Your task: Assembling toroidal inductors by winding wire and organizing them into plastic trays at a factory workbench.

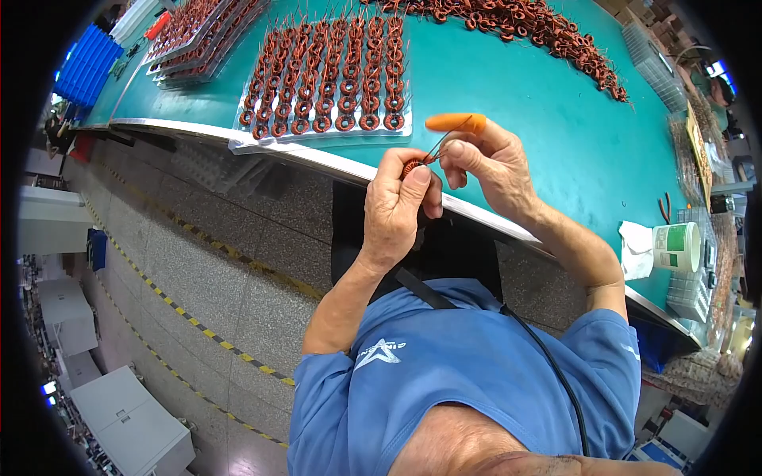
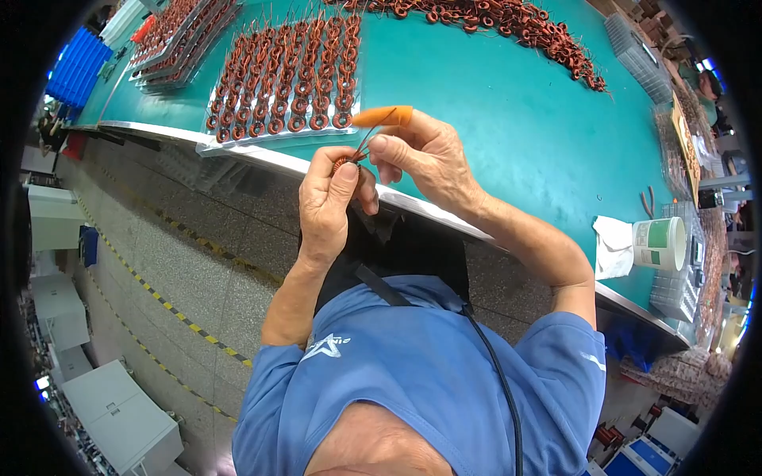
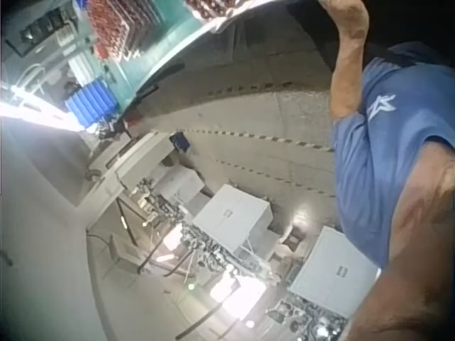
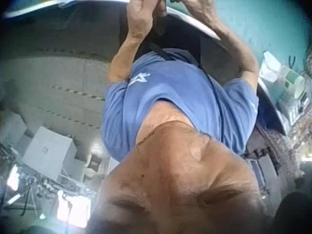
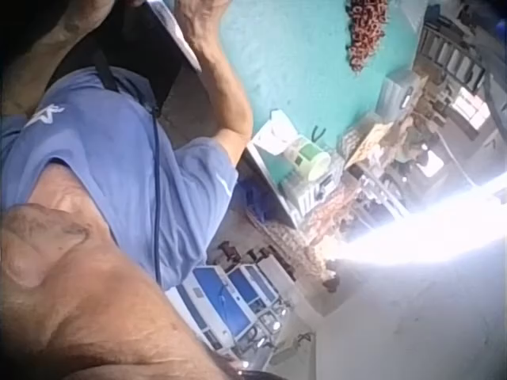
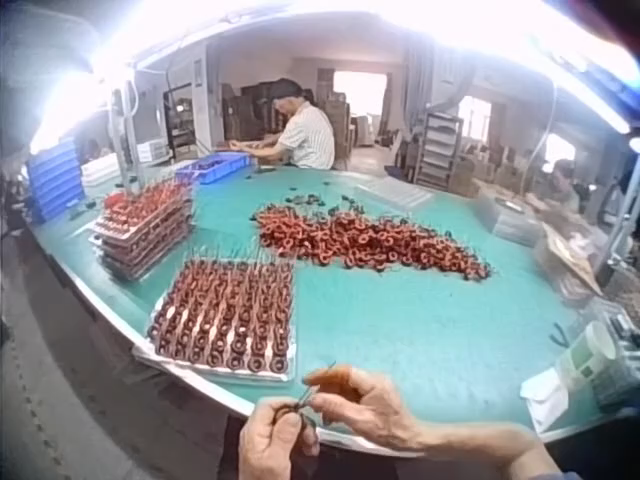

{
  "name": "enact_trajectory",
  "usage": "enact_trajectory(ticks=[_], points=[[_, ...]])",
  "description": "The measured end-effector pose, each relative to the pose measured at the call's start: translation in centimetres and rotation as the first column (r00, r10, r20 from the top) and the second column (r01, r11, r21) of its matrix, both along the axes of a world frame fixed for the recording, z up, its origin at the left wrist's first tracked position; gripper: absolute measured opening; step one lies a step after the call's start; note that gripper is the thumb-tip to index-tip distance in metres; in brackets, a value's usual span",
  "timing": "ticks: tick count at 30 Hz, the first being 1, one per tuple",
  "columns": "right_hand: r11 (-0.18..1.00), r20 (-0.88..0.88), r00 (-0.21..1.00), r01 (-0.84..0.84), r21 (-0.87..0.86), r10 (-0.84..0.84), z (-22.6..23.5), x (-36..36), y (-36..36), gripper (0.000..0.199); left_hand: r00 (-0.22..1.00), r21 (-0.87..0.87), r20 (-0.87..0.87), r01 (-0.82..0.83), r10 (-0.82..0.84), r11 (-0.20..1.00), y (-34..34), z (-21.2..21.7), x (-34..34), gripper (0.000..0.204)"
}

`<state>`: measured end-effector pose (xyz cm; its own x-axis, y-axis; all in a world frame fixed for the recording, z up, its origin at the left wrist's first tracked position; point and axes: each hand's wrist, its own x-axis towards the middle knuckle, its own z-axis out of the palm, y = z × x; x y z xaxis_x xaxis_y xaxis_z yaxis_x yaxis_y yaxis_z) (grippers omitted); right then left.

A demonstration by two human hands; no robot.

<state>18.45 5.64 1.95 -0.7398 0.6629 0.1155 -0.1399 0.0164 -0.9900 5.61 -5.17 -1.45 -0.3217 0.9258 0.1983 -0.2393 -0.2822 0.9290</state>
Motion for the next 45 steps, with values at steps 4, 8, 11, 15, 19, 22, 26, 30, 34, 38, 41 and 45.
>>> enact_trajectory(ticks=[4, 8, 11, 15, 19, 22, 26, 30, 34, 38, 41, 45], points=[[0.997, -0.048, 0.999, -0.027, -0.073, 0.023, -0.6, 0.1, 0.3, 0.023, 0.994, -0.007, 0.079, 0.073, -0.073, 0.997, -0.1, 0.0, 0.0, 0.025], [0.998, -0.011, 1.000, -0.013, -0.064, 0.012, -0.5, 0.1, 0.6, 0.027, 0.995, 0.009, 0.046, 0.089, -0.089, 0.996, 0.1, -0.2, 0.2, 0.025], [0.996, 0.004, 0.999, 0.033, -0.086, -0.033, -0.3, -0.2, 0.5, 0.030, 0.998, 0.023, 0.051, 0.036, -0.037, 0.999, 0.1, 0.2, 0.2, 0.024], [0.972, 0.016, 0.972, 0.234, 0.039, -0.234, -0.5, 0.4, 1.5, 0.034, 0.979, 0.097, -0.179, -0.077, 0.094, 0.992, 0.9, -0.5, -1.2, 0.018], [0.995, 0.048, 0.994, 0.096, 0.033, -0.098, 0.3, 0.7, 0.7, 0.028, 0.892, 0.113, -0.416, -0.141, 0.176, 0.984, 1.0, -0.2, -2.0, 0.020], [0.998, 0.137, 0.989, 0.053, 0.030, -0.057, 1.0, 0.2, -0.1, 0.029, 0.794, 0.088, -0.584, -0.147, 0.171, 0.985, 1.1, 0.0, -2.2, 0.027], [0.999, 0.102, 0.994, 0.032, 0.009, -0.033, 0.9, 0.3, 0.4, 0.029, 0.723, 0.116, -0.678, -0.077, 0.136, 0.990, 1.0, 1.0, -2.3, 0.027], [1.000, 0.125, 0.992, 0.019, 0.013, -0.021, 0.8, 0.3, 0.4, 0.030, 0.606, 0.158, -0.781, -0.045, 0.153, 0.986, 1.1, 1.4, -2.4, 0.027], [0.991, 0.187, 0.977, 0.085, 0.104, -0.103, 1.7, 0.3, -0.1, 0.028, 0.539, 0.234, -0.800, -0.124, 0.263, 0.964, 1.5, 1.2, -1.9, 0.024], [0.962, 0.184, 0.964, 0.147, 0.229, -0.191, 1.3, 0.3, -0.7, 0.026, 0.589, 0.213, -0.756, -0.191, 0.285, 0.958, 1.8, 1.3, -1.0, 0.023], [0.836, 0.001, 0.965, 0.228, 0.499, -0.264, 1.2, 0.3, -0.9, 0.023, 0.680, 0.165, -0.689, -0.189, 0.251, 0.968, 1.7, 1.8, -0.8, 0.022], [0.992, 0.100, 0.988, 0.113, 0.060, -0.118, 2.8, 0.9, -0.1, 0.025, 0.991, 0.113, -0.115, 0.074, -0.061, 0.991, 1.4, 1.8, -0.6, 0.023]])
